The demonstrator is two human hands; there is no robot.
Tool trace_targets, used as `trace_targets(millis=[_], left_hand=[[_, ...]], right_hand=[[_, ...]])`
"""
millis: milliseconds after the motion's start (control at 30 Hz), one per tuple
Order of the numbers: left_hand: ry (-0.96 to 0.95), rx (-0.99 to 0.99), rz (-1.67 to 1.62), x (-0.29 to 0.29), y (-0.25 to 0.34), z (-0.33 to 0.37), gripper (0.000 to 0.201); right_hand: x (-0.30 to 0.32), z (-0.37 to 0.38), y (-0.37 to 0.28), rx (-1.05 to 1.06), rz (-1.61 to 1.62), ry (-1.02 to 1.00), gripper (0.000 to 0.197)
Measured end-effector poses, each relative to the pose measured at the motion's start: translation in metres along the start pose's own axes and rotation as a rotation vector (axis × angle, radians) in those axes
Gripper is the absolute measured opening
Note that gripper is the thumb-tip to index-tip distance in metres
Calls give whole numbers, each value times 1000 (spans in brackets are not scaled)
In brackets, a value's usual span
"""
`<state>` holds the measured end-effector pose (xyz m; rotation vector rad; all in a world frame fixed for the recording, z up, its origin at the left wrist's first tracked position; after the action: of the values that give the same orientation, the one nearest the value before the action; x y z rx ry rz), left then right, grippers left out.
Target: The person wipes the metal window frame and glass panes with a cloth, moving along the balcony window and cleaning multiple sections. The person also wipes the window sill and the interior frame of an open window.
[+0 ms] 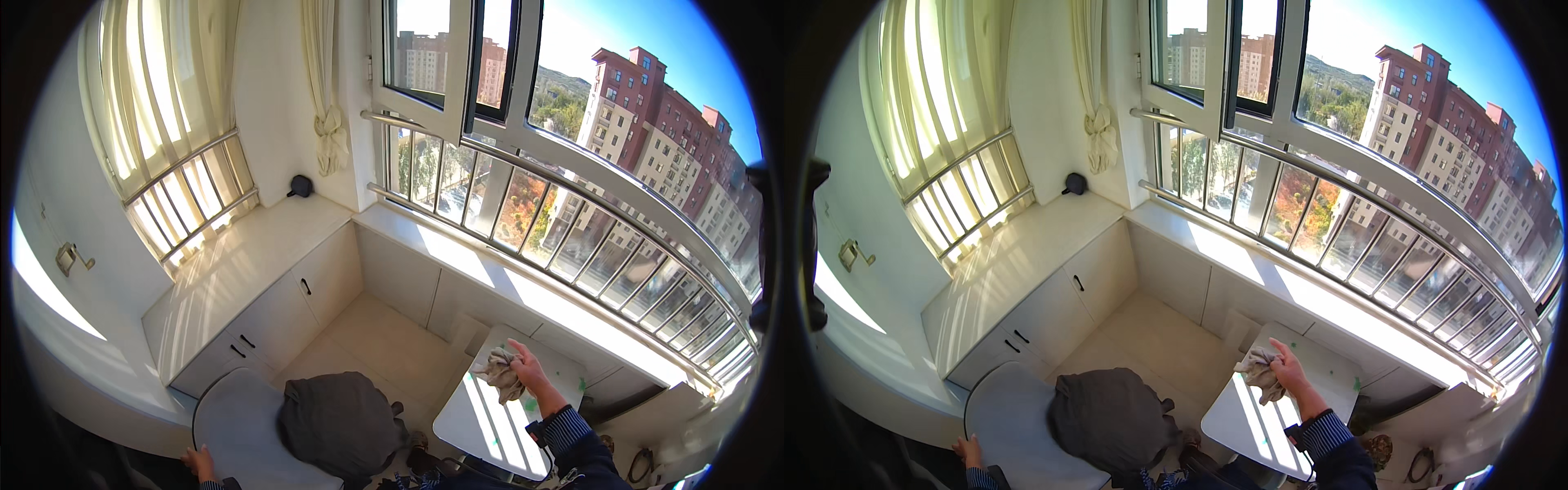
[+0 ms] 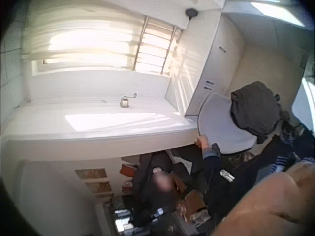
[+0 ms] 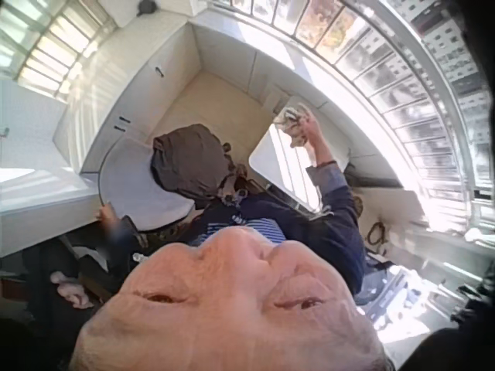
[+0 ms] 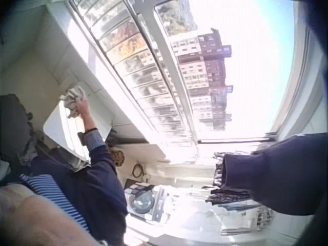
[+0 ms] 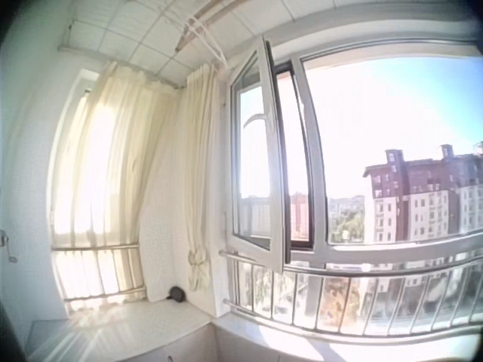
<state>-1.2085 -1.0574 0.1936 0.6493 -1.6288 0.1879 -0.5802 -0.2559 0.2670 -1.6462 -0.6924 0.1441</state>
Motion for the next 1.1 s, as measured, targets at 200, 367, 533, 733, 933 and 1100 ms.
trace_targets(millis=[200, 367, 533, 733, 933, 1100], left_hand=[[-138, -527, -127, -15, 188, -82, 52], [26, -1084, 22, 0, 269, -212, 50], [-84, -1085, -128, 15, 274, -234, 48], [-68, -965, -333, 32, 232, -188, 46], [-44, -934, -256, 23, 186, -157, 50], [-92, -975, -137, 1, 187, -145, 51]], right_hand=[[-3, 193, -252, 498, -98, -9, 78], [-4, 291, -371, 534, -86, 46, 85], [-33, 324, -398, 546, -9, 14, 90], [-41, 330, -411, 463, 209, 187, 85], [-42, 333, -421, 412, 397, 257, 67], [-69, 338, -421, 445, 370, 268, 68]])
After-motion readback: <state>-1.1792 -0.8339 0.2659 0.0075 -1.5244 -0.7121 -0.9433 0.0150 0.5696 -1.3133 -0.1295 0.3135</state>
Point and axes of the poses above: each hand's wrist, its own z-axis towards the middle knuckle, its own x-axis out of the back of the hand, y = z × x, the point moved 10 cm from there along z, towards the middle knuckle, and after that the axes turned 6 degrees about -z, right-handed, at the moved point
